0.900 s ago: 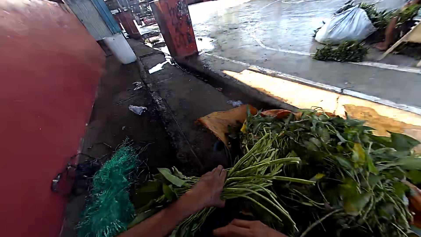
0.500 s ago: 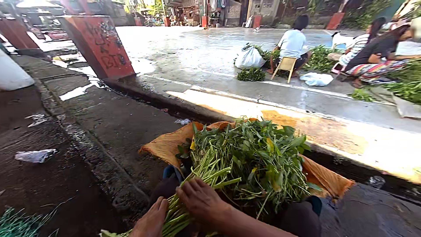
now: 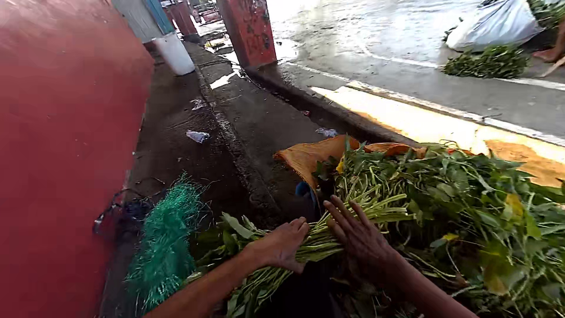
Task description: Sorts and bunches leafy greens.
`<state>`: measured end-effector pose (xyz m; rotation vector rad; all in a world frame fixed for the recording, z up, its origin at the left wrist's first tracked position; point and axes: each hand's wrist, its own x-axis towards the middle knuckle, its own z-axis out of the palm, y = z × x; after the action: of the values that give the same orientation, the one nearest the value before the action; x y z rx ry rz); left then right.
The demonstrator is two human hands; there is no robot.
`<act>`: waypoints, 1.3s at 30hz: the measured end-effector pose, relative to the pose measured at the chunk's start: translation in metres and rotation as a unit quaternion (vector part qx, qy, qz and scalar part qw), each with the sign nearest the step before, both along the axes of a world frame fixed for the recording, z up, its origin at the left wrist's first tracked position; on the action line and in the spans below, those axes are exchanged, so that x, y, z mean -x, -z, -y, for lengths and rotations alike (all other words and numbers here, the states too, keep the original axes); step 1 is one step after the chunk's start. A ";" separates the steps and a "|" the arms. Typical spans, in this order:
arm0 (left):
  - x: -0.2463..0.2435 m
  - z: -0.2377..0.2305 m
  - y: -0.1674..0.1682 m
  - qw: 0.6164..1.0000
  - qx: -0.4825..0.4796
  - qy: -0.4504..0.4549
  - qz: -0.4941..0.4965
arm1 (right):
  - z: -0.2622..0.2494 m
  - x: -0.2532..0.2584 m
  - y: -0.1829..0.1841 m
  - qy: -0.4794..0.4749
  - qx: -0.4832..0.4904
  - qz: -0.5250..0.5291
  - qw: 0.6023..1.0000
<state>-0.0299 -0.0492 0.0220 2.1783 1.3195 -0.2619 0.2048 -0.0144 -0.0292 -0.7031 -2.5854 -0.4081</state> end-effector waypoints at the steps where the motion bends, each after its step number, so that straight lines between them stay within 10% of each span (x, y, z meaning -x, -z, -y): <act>1: 0.002 0.001 0.000 1.000 0.002 0.001 0.011 | -0.011 0.001 -0.003 -0.033 0.030 0.012 0.999; 9: 0.031 0.020 0.021 0.984 -0.108 -0.028 0.136 | -0.048 0.028 -0.014 -0.067 0.299 0.175 0.936; 18: 0.057 0.056 0.044 0.946 -0.289 -0.028 0.140 | -0.033 0.062 0.003 -0.106 0.242 0.118 0.957; 25: 0.034 0.047 0.011 0.995 -0.052 -0.086 -0.020 | 0.018 0.080 -0.016 -0.038 0.232 0.094 0.967; 39: 0.095 0.072 0.006 0.942 -0.235 -0.149 0.189 | 0.025 0.112 0.016 -0.016 0.120 0.004 0.993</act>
<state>-0.1251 -0.1208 0.0160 2.1969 1.5629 0.6199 0.0932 -0.0394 -0.0449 -0.7405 -2.6761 -0.0893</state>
